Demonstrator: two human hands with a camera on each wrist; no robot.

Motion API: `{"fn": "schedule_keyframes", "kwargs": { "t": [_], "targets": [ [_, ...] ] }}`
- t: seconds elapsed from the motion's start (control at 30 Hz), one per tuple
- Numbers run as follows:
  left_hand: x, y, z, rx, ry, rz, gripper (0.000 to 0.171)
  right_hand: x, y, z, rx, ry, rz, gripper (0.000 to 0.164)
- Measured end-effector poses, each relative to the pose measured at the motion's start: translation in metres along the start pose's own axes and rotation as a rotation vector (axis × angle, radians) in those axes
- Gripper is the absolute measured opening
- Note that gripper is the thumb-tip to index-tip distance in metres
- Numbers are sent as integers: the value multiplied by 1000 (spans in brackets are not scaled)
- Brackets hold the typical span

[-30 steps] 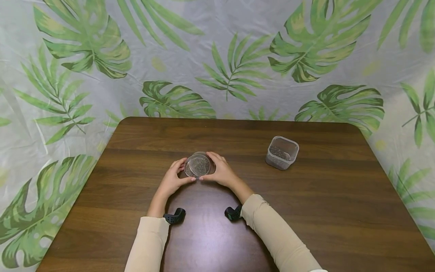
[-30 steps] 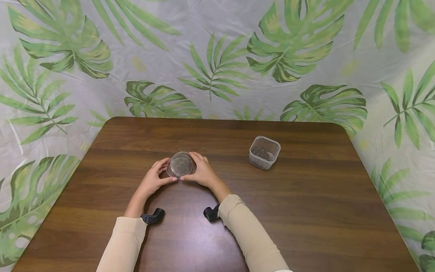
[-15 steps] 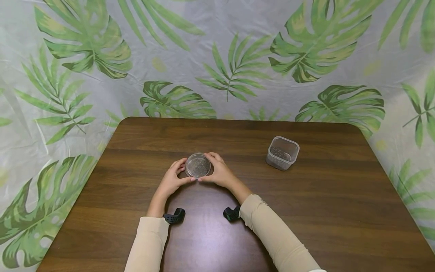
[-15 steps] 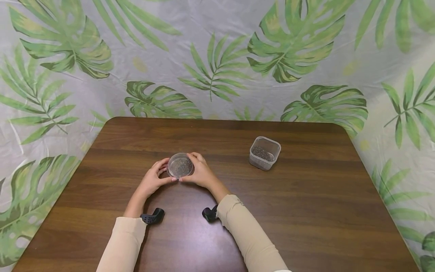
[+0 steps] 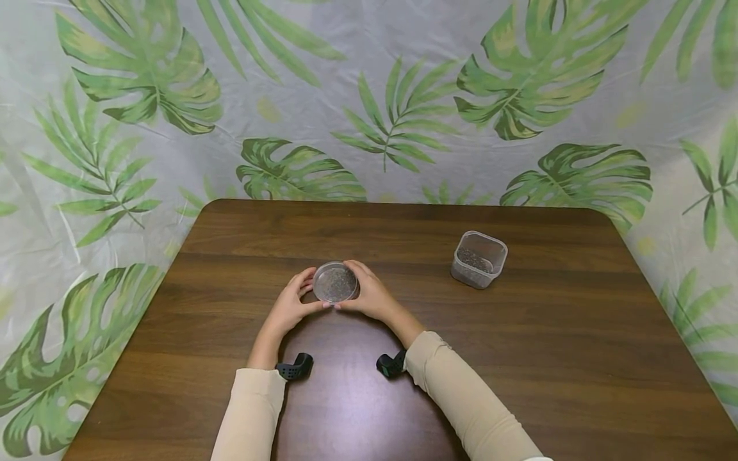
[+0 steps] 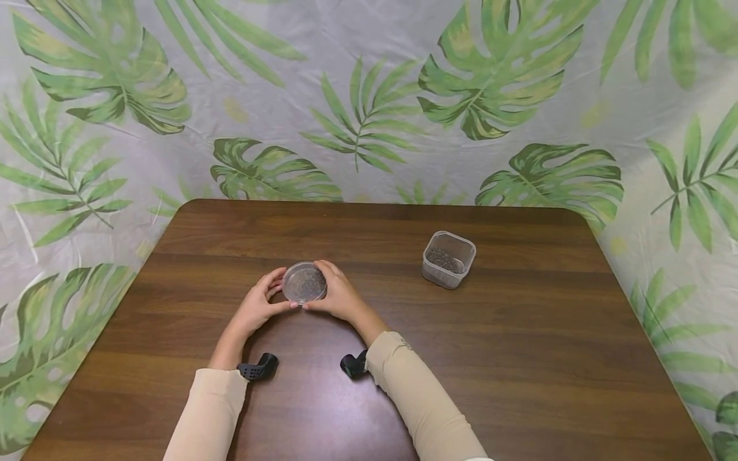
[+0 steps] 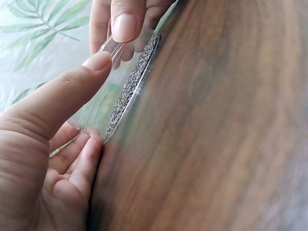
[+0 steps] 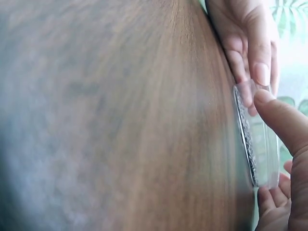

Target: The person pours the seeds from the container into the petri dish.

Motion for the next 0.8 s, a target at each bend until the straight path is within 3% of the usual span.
{"fn": "schedule_keyframes", "kwargs": {
  "t": [0.8],
  "targets": [
    [-1,3,3,-26,-47,18,78,0,-1,-1,-7,-20,-4,94]
  ]
}}
Point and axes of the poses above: each hand's wrist, its own x-axis away from the middle knuckle, its own z-axis out of the back of the hand, y = z × x, the point moved 1 cm from there along -x, towards the middle knuckle, and after that the axes turned 10 degrees about y, right-handed, at the moved point
